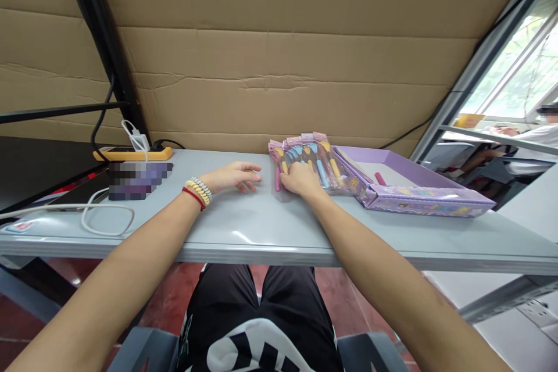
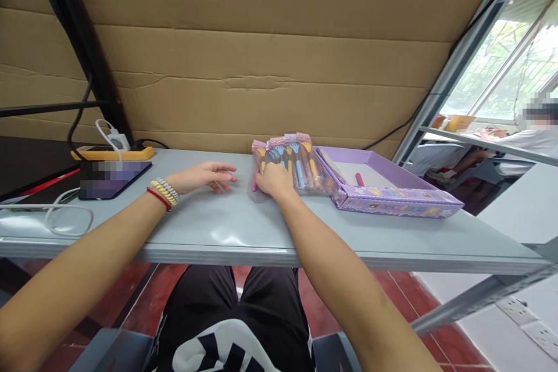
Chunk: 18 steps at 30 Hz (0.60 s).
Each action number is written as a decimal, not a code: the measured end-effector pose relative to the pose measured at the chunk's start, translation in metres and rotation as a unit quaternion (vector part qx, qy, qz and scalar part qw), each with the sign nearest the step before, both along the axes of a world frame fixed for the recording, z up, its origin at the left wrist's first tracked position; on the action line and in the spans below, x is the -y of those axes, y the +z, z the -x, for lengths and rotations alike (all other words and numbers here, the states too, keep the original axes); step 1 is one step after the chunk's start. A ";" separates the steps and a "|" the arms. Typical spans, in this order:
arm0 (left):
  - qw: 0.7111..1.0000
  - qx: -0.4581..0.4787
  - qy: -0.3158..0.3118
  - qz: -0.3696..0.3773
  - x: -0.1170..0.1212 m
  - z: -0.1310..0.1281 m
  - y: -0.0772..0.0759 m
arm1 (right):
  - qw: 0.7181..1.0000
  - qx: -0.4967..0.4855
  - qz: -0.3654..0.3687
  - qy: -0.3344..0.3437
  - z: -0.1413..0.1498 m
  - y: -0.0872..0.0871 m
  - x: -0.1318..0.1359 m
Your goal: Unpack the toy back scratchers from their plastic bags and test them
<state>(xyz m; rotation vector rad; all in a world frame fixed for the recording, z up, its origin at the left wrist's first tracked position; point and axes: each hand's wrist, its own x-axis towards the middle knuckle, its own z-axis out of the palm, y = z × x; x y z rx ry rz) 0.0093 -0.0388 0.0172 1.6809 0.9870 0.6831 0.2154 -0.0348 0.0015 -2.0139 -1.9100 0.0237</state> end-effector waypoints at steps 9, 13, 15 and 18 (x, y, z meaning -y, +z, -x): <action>0.997 -0.063 0.004 -0.041 -0.002 -0.001 -0.003 | 0.999 0.037 0.029 -0.004 0.002 -0.001 0.000; 0.995 -0.082 0.008 -0.059 -0.003 -0.001 -0.004 | 0.998 0.055 0.003 0.004 0.003 -0.001 0.002; 0.994 -0.088 0.005 -0.069 -0.005 0.000 -0.006 | 0.998 0.067 -0.008 0.008 0.003 -0.001 0.002; 0.985 -0.130 0.007 -0.114 -0.009 0.002 -0.009 | 0.997 0.075 -0.017 0.015 0.003 0.000 0.004</action>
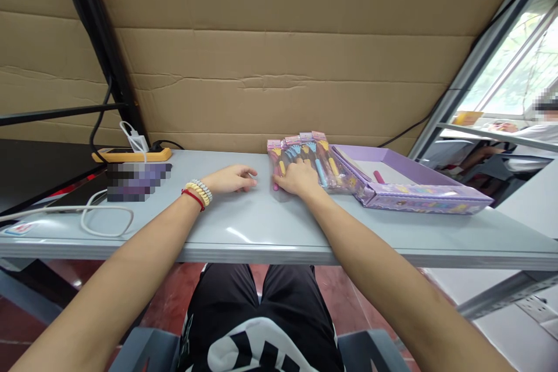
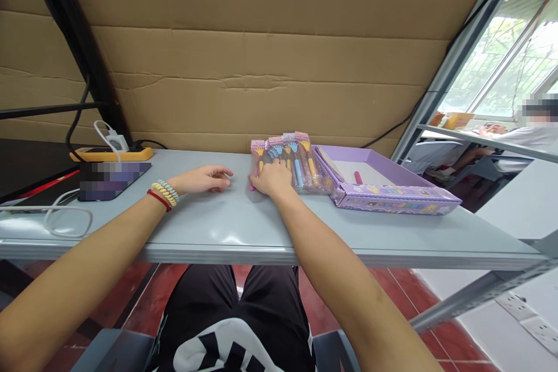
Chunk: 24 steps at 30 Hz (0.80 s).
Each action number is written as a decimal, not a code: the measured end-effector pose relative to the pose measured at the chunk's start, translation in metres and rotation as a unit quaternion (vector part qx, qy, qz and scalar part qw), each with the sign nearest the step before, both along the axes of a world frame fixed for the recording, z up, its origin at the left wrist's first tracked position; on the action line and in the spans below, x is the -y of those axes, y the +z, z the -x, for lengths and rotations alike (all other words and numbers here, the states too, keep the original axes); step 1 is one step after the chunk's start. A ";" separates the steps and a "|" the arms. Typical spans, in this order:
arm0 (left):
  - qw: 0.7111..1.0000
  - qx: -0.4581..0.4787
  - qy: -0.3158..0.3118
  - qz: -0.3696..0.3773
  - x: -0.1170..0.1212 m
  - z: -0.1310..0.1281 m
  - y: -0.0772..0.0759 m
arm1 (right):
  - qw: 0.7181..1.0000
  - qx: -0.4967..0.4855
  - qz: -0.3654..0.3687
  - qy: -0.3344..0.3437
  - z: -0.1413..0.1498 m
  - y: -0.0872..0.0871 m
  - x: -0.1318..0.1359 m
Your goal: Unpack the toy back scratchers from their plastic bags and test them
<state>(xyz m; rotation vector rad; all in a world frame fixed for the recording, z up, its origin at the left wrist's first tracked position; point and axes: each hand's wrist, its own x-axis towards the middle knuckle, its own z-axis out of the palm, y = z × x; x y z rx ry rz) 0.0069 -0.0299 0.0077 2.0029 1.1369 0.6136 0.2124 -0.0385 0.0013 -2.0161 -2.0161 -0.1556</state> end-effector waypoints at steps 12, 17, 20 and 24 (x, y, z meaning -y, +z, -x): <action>0.944 -0.290 0.005 -0.158 -0.003 0.008 0.003 | 0.956 -0.207 -0.192 0.081 -0.016 0.005 -0.011; 0.940 -0.293 0.017 -0.174 -0.008 0.011 0.000 | 0.913 -0.315 -0.233 0.111 -0.031 0.013 -0.012; 0.932 -0.311 0.037 -0.182 -0.011 0.014 -0.001 | 0.912 -0.317 -0.217 0.145 -0.035 0.016 -0.007; 0.925 -0.355 0.037 -0.128 -0.011 0.018 -0.001 | 0.924 -0.280 -0.188 0.182 -0.034 0.019 -0.001</action>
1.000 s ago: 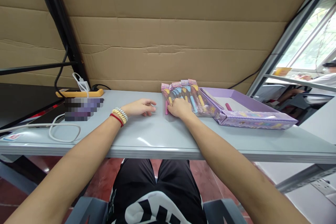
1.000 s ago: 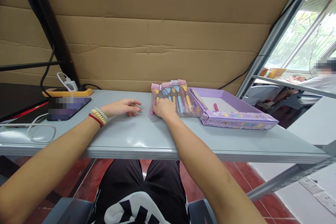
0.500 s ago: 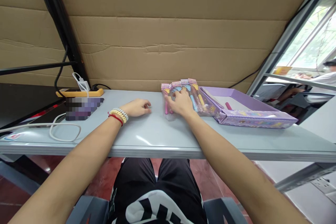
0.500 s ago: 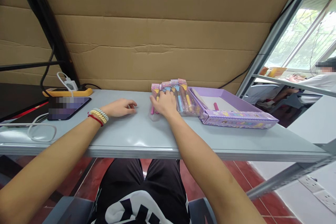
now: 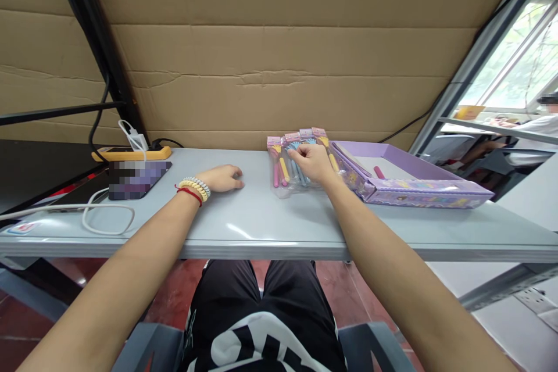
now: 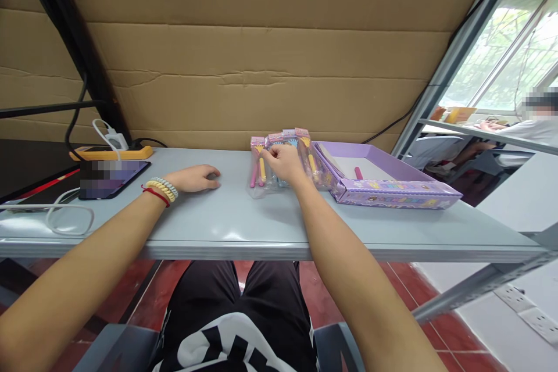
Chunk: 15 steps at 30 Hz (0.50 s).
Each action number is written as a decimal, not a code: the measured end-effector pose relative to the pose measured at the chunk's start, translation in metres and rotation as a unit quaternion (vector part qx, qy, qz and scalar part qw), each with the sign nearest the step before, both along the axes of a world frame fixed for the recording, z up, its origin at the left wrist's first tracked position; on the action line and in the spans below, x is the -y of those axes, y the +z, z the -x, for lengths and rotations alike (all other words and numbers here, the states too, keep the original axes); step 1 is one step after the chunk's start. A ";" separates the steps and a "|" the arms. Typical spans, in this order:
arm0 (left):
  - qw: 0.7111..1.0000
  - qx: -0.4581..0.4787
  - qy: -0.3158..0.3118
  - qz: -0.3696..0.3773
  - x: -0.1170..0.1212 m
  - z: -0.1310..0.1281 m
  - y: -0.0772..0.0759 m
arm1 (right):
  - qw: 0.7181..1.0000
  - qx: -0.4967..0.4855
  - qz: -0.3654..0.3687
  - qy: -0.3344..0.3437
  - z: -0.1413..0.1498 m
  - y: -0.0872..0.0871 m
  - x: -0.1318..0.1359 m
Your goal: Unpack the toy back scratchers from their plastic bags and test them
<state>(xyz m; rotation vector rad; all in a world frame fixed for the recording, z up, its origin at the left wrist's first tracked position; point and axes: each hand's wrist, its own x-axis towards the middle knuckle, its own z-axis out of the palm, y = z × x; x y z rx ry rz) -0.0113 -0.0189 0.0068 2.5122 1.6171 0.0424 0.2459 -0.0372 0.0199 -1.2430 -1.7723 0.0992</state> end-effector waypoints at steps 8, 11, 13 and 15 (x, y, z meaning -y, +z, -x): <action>0.999 -0.016 0.011 0.045 0.003 0.001 0.003 | 0.999 0.028 -0.008 0.018 0.000 0.001 0.000; 0.999 -0.013 0.005 0.045 0.002 0.002 0.002 | 1.000 0.022 -0.008 0.012 -0.003 0.000 -0.002; 0.999 -0.014 0.003 0.046 0.002 0.002 0.003 | 1.000 0.016 -0.006 0.010 -0.004 0.000 -0.003; 0.999 -0.016 0.004 0.047 0.003 0.002 0.004 | 1.000 0.009 -0.005 0.013 -0.005 -0.001 -0.004</action>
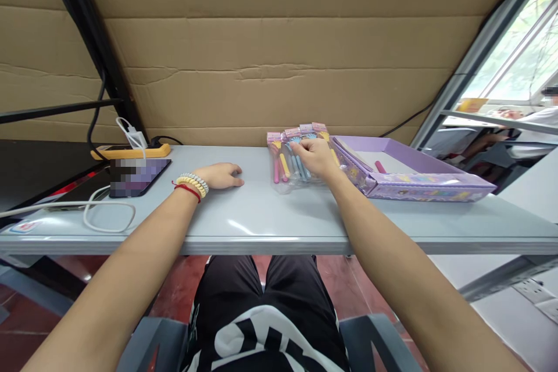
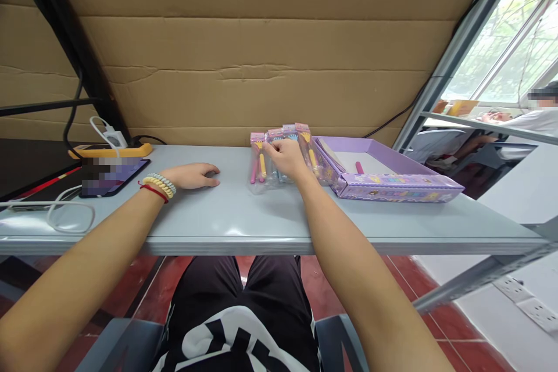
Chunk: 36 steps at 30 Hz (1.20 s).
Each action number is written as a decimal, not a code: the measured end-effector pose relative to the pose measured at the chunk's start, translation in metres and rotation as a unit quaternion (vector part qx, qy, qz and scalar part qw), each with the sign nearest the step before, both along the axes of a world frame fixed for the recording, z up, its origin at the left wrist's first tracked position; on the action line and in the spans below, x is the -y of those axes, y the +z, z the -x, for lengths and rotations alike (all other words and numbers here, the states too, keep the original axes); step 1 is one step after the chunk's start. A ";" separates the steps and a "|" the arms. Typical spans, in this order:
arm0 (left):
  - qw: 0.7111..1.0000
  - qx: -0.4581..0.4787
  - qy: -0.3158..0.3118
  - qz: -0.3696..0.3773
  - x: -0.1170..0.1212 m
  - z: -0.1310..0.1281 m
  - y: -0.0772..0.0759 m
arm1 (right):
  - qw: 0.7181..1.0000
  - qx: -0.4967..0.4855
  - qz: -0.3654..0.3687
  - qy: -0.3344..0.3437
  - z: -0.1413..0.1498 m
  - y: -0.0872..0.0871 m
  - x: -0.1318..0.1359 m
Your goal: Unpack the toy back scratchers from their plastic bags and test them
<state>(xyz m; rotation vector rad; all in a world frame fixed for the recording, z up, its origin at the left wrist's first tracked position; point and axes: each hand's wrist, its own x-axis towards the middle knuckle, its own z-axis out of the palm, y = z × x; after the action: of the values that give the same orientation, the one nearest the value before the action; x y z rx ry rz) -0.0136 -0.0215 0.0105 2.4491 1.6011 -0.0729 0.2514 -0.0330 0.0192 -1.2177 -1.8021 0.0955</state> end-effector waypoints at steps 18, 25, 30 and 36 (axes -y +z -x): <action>1.000 -0.010 -0.005 -0.001 0.001 0.000 0.002 | 0.999 0.047 0.010 -0.006 0.003 0.001 0.002; 1.000 -0.019 -0.009 -0.009 -0.002 0.001 0.000 | 0.999 0.051 0.011 0.001 0.003 0.001 0.003; 1.000 -0.018 -0.009 -0.007 -0.004 0.002 -0.002 | 0.998 0.056 0.016 0.009 0.005 0.001 0.003; 1.000 -0.019 -0.011 -0.008 -0.006 0.002 -0.002 | 0.998 0.060 0.021 0.022 0.006 0.001 0.004</action>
<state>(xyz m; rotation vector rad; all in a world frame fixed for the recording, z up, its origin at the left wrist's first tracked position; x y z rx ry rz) -0.0155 -0.0158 0.0082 2.4915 1.5977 -0.1120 0.2458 -0.0367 0.0198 -1.2372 -1.9399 0.0878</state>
